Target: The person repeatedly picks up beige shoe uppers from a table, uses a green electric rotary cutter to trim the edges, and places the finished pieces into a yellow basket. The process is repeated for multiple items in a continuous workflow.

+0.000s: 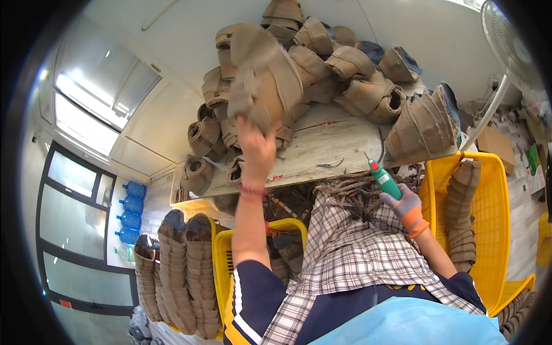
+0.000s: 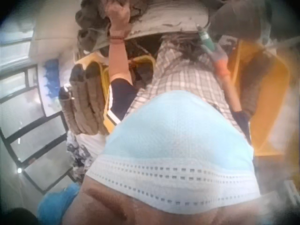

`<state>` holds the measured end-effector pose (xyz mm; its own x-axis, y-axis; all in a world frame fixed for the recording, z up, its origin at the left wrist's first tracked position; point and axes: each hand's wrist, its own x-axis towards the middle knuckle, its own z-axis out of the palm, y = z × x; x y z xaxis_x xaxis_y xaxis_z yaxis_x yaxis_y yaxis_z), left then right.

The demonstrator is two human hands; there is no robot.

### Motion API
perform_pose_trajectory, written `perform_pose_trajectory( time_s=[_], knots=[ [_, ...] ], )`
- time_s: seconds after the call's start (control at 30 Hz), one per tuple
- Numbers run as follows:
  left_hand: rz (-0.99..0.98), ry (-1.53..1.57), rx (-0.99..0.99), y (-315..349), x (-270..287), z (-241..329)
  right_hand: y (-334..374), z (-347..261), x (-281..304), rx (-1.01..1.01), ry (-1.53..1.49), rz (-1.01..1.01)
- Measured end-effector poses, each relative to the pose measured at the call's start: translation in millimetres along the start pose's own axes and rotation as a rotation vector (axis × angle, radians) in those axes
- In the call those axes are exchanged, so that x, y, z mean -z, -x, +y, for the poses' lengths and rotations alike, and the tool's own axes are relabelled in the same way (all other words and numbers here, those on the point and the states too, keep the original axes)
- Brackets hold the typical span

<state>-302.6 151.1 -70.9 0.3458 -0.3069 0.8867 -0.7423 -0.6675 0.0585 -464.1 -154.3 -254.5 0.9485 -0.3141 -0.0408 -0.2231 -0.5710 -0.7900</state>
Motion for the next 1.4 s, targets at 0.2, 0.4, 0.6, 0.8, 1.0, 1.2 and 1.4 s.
perform_pose_trajectory(
  time_s=[0.2, 0.4, 0.6, 0.8, 1.0, 1.2, 1.4],
  knots=[
    [-0.026, -0.055, -0.347, -117.9, -80.5, -19.2, 19.6, -1.4, 7.9, 0.031, -0.031, 0.062],
    [-0.006, 0.023, -0.449, -170.2, -225.7, 33.9, 30.8, -9.8, 17.1, -0.050, -0.145, -0.067],
    [-0.157, 0.011, -0.238, -182.9, -369.8, 29.0, 28.4, 13.6, 9.6, -0.042, 0.022, -0.150],
    [-0.713, -0.173, -0.072, -158.1, -401.0, 11.9, 32.8, 20.1, 11.1, -0.057, -0.104, -0.084],
    [-0.434, 0.677, 0.235, -105.1, -309.9, 39.0, 38.9, 12.4, 26.3, -0.095, -0.153, -0.033],
    [-0.390, 1.130, 1.067, 82.9, -227.3, 62.3, 62.9, 25.1, 48.3, -0.128, -0.523, 0.047],
    [-0.659, 1.457, 1.295, 116.0, -251.3, 158.1, 68.3, 25.6, 54.6, -0.047, -0.503, 0.153]
  ],
)
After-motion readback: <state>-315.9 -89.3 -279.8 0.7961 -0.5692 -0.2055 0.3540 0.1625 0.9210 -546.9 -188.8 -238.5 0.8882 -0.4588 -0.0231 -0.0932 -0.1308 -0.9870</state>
